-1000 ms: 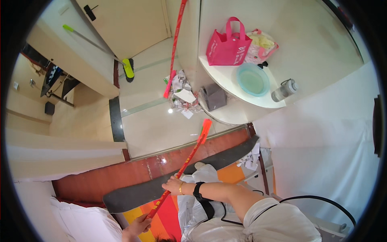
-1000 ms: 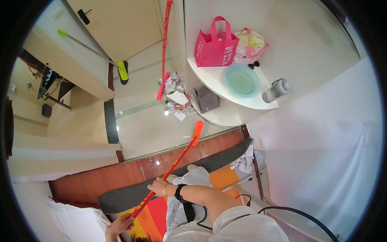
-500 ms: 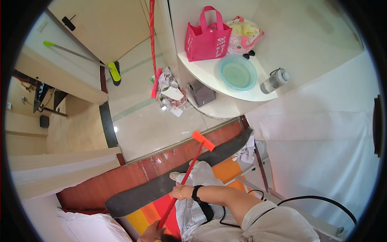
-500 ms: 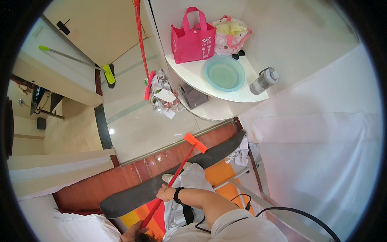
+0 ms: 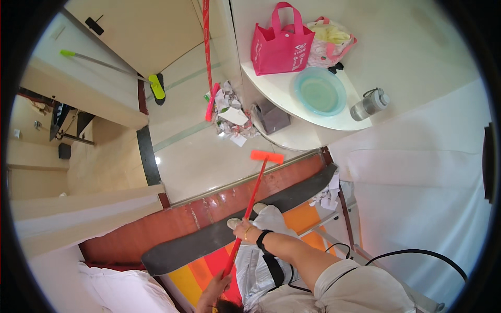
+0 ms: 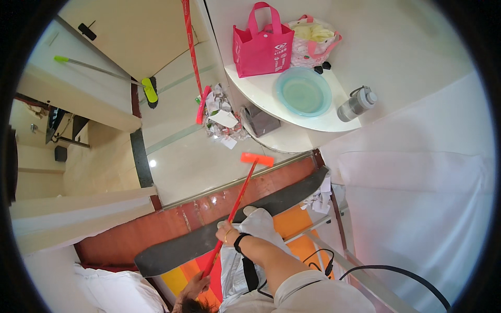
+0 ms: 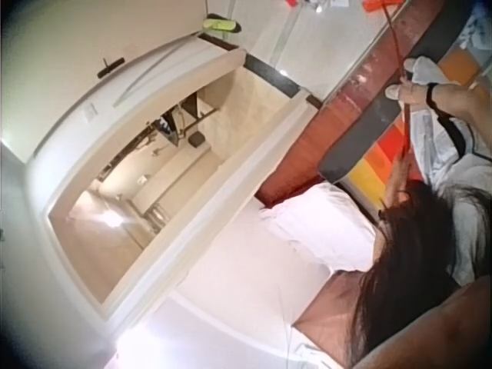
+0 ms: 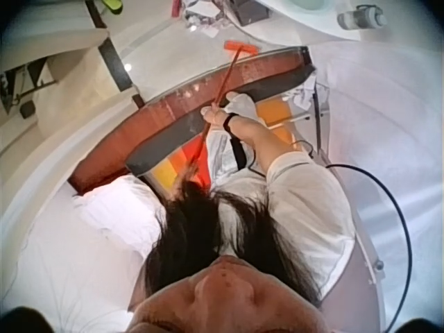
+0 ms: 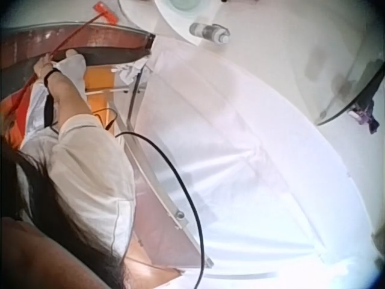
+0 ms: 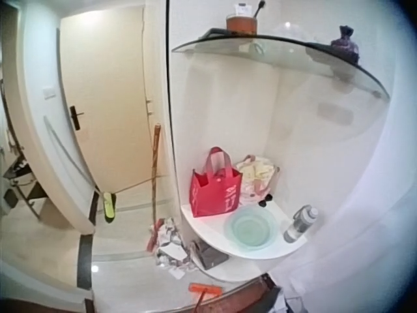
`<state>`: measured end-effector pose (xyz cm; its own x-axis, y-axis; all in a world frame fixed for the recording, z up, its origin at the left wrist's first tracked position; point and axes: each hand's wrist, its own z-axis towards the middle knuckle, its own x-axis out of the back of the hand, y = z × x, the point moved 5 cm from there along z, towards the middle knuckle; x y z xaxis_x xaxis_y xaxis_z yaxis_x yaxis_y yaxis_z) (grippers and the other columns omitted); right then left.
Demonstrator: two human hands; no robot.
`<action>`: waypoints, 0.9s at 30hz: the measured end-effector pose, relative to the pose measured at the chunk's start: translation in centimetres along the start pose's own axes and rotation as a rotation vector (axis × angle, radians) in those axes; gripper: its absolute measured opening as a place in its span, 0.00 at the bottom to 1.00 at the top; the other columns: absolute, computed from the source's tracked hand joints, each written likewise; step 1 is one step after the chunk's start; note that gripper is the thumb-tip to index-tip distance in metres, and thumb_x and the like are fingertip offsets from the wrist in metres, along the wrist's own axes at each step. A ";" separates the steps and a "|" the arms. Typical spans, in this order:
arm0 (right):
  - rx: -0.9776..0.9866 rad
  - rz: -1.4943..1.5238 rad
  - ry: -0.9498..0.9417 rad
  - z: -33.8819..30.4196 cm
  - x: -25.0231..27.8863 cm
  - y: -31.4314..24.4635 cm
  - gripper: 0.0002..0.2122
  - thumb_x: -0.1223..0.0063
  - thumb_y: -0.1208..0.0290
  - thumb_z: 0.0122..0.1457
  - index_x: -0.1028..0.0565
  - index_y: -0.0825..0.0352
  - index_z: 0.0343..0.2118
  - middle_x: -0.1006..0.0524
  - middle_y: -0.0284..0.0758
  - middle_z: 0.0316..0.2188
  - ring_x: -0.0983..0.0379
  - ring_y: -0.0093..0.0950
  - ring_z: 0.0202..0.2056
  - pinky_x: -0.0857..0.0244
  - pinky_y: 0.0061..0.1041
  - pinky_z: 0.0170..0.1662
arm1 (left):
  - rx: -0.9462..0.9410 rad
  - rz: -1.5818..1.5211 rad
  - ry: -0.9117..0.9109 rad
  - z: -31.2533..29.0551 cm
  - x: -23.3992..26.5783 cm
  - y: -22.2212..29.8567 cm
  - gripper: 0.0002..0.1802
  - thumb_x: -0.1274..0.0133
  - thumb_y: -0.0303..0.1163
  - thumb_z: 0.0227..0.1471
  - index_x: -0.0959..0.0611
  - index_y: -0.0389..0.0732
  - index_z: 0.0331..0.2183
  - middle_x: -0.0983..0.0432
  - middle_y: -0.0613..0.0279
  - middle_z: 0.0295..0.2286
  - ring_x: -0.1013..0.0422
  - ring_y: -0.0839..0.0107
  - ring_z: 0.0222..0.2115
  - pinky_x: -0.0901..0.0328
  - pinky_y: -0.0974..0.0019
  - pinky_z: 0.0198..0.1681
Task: The person is using a broom and a squeegee to sweep trash and clean the floor of a room.
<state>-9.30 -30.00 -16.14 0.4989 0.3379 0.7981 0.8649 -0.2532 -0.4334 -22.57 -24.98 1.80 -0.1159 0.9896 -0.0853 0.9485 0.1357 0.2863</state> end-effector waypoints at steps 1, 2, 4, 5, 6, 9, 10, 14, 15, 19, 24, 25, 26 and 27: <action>-0.037 -0.007 0.065 -0.3 0.8 0.9 0.06 0.54 0.68 0.42 0.25 0.58 0.22 0.26 0.30 0.22 0.31 0.28 0.31 0.48 0.35 0.37 | -0.039 -0.013 0.012 0.3 0.0 0.5 0.10 0.59 0.34 0.48 0.32 0.38 0.31 0.42 0.71 0.15 0.45 0.82 0.14 0.49 0.78 0.16; -0.089 -0.025 0.114 -0.6 1.7 1.3 0.06 0.53 0.67 0.41 0.25 0.58 0.22 0.26 0.29 0.21 0.31 0.28 0.31 0.48 0.36 0.37 | -0.122 -0.020 -0.013 0.2 0.0 1.0 0.11 0.58 0.34 0.48 0.32 0.38 0.33 0.42 0.71 0.15 0.45 0.82 0.14 0.48 0.78 0.16; -0.040 0.002 0.096 -0.8 3.0 -0.1 0.06 0.53 0.67 0.41 0.25 0.58 0.22 0.26 0.30 0.21 0.31 0.28 0.32 0.48 0.36 0.37 | -0.035 -0.008 0.051 -0.9 1.3 -0.3 0.13 0.57 0.34 0.47 0.32 0.38 0.36 0.41 0.71 0.16 0.45 0.82 0.15 0.48 0.78 0.16; 0.018 0.027 0.072 -0.8 3.5 -1.1 0.06 0.52 0.66 0.40 0.26 0.58 0.22 0.26 0.30 0.22 0.32 0.28 0.32 0.48 0.36 0.38 | 0.008 0.003 0.084 -1.9 2.3 -1.4 0.16 0.57 0.34 0.47 0.33 0.38 0.38 0.41 0.71 0.16 0.44 0.82 0.15 0.47 0.78 0.17; 0.059 0.051 0.064 -0.6 4.0 -2.4 0.05 0.51 0.65 0.40 0.26 0.57 0.21 0.26 0.30 0.22 0.32 0.29 0.32 0.49 0.37 0.38 | -0.026 -0.006 0.100 -3.0 3.3 -2.3 0.17 0.56 0.35 0.46 0.33 0.39 0.39 0.39 0.69 0.17 0.43 0.81 0.16 0.46 0.78 0.17; 0.117 0.120 -0.001 0.6 4.2 -6.0 0.05 0.51 0.65 0.40 0.26 0.57 0.22 0.26 0.29 0.23 0.33 0.28 0.33 0.50 0.37 0.38 | -0.020 -0.056 0.105 -4.4 6.4 -6.0 0.16 0.56 0.36 0.47 0.33 0.41 0.39 0.37 0.67 0.18 0.41 0.80 0.16 0.45 0.78 0.17; 0.117 0.105 -0.010 0.7 3.8 -6.7 0.05 0.51 0.65 0.40 0.26 0.57 0.22 0.26 0.29 0.23 0.33 0.28 0.33 0.50 0.37 0.38 | 0.042 -0.154 0.042 -3.7 7.1 -7.2 0.14 0.58 0.37 0.48 0.32 0.41 0.37 0.36 0.67 0.18 0.40 0.79 0.16 0.44 0.77 0.16; 0.017 0.210 0.043 0.5 1.4 -5.0 0.05 0.52 0.67 0.41 0.26 0.59 0.22 0.26 0.30 0.24 0.32 0.28 0.34 0.50 0.37 0.39 | 0.136 -0.106 -0.110 -0.1 7.0 -7.0 0.12 0.59 0.37 0.48 0.31 0.41 0.35 0.33 0.64 0.19 0.37 0.77 0.16 0.42 0.75 0.16; -0.070 0.269 0.024 -0.1 0.6 -3.5 0.06 0.53 0.68 0.42 0.26 0.59 0.23 0.26 0.30 0.24 0.32 0.28 0.34 0.50 0.37 0.39 | 0.081 0.234 -0.045 0.4 6.5 -5.4 0.16 0.56 0.36 0.47 0.32 0.39 0.37 0.34 0.62 0.19 0.37 0.76 0.18 0.42 0.74 0.19; -0.184 0.179 -0.001 -5.0 -1.8 5.6 0.08 0.56 0.66 0.45 0.25 0.60 0.22 0.26 0.33 0.24 0.31 0.31 0.31 0.45 0.41 0.35 | -0.214 0.696 -0.017 5.8 0.0 4.0 0.19 0.56 0.39 0.45 0.32 0.38 0.39 0.30 0.50 0.23 0.32 0.58 0.25 0.39 0.61 0.29; -0.323 0.168 -0.016 -7.9 -2.8 10.0 0.07 0.57 0.67 0.45 0.25 0.59 0.23 0.26 0.34 0.25 0.32 0.30 0.34 0.46 0.38 0.36 | -0.182 0.784 -0.019 8.0 -4.0 6.4 0.19 0.57 0.40 0.45 0.31 0.36 0.36 0.31 0.44 0.28 0.34 0.50 0.33 0.40 0.57 0.34; -0.307 0.177 -0.086 -6.2 -2.7 8.9 0.07 0.57 0.67 0.44 0.25 0.58 0.23 0.26 0.34 0.26 0.32 0.31 0.34 0.47 0.40 0.37 | -0.216 0.776 0.028 6.2 -2.6 6.1 0.19 0.57 0.40 0.45 0.31 0.36 0.36 0.30 0.44 0.28 0.34 0.50 0.32 0.40 0.57 0.33; -0.229 0.169 -0.023 -5.2 -2.0 6.6 0.07 0.58 0.68 0.45 0.25 0.58 0.24 0.26 0.34 0.25 0.32 0.31 0.34 0.48 0.41 0.36 | -0.213 0.770 0.068 4.9 -1.1 6.2 0.19 0.57 0.40 0.45 0.31 0.37 0.37 0.30 0.45 0.28 0.33 0.51 0.32 0.40 0.58 0.33; -0.242 0.284 0.067 -3.9 -1.3 4.5 0.08 0.59 0.69 0.45 0.25 0.59 0.23 0.26 0.33 0.25 0.31 0.31 0.33 0.46 0.41 0.36 | -0.168 0.770 0.093 3.0 0.3 5.7 0.20 0.57 0.40 0.45 0.31 0.37 0.38 0.30 0.46 0.27 0.33 0.52 0.31 0.39 0.59 0.33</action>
<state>-6.26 -35.06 -17.49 0.7050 0.1651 0.6897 0.6505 -0.5379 -0.5362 -16.31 -24.09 0.55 0.5232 0.8073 0.2730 0.7157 -0.5902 0.3735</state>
